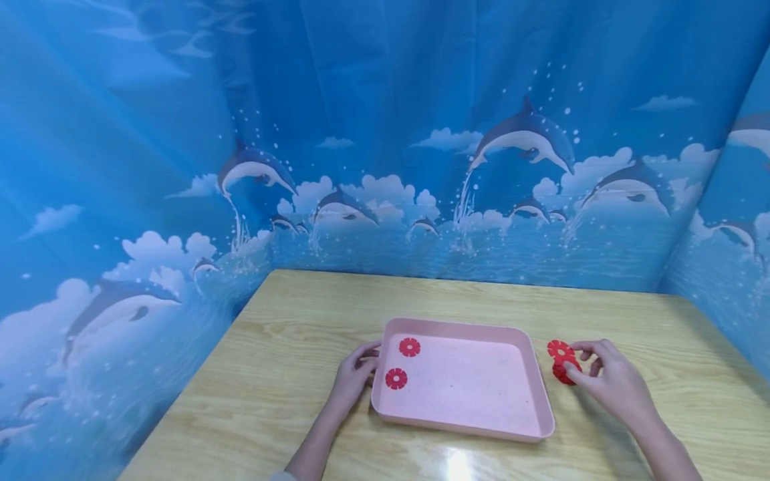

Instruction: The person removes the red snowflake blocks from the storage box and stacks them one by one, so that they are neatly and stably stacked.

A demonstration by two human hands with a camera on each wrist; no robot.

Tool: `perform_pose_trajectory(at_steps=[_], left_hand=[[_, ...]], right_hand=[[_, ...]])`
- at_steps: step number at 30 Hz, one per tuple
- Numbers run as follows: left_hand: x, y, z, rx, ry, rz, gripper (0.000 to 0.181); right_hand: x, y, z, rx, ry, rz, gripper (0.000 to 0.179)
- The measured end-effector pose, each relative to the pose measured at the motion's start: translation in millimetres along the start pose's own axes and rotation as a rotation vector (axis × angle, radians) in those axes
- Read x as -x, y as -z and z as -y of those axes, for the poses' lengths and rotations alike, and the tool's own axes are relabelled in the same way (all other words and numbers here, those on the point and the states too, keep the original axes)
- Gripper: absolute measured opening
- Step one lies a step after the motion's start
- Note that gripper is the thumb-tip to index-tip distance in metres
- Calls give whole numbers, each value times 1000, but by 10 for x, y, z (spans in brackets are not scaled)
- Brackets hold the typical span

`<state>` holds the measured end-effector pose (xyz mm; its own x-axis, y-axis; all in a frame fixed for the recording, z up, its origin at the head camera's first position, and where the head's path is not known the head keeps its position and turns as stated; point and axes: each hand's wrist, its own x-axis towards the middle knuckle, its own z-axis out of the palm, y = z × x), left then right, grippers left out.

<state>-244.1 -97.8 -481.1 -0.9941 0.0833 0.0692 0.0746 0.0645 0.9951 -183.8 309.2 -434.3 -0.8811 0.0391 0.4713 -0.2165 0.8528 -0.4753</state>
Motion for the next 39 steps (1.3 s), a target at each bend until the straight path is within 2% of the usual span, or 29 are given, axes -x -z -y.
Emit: perform_pose_trajectory(at_steps=[12, 21, 26, 30, 39], left_hand=[[15, -1, -39, -1, 11, 3, 38], [89, 2, -228, 12, 4, 24, 37], [26, 4, -98, 14, 14, 14, 37], [8, 3, -33, 1, -3, 5, 38], [19, -6, -66, 4, 4, 8, 38]], right_hand=[[57, -39, -208, 6, -43, -13, 32], [84, -103, -346, 22, -56, -9, 32], [103, -119, -388, 16, -32, -13, 32], [105, -139, -429, 10, -18, -4, 31], [104, -190, -533, -31, 14, 4, 33]])
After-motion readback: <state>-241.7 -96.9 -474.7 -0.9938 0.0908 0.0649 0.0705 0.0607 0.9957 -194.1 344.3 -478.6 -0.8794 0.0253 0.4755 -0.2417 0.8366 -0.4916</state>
